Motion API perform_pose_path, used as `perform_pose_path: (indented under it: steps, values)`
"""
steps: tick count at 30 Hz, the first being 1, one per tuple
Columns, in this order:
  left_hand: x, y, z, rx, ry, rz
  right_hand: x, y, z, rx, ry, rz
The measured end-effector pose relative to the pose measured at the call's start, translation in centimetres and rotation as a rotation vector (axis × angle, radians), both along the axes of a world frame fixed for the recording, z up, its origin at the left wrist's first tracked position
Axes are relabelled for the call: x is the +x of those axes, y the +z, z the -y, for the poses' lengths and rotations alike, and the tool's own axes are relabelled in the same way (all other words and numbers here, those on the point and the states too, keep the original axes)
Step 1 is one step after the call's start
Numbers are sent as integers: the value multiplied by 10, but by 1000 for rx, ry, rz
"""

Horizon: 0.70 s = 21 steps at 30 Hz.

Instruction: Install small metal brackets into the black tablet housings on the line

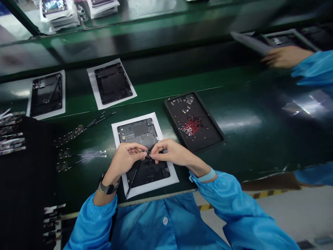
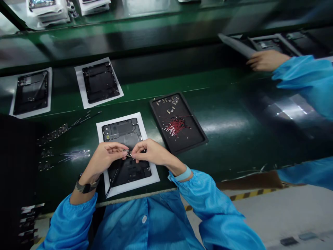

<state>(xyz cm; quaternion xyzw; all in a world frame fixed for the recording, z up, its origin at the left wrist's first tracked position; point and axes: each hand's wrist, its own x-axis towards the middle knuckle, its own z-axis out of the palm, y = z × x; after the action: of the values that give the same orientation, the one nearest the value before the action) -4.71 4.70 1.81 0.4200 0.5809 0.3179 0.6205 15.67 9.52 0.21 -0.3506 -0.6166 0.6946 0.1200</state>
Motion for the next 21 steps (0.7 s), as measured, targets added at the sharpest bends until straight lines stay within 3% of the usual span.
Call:
perform_pose_path:
  steps: [21]
  values:
    - [-1,-5,-3,-21,-56,80,2,0,-2,45,46,-33]
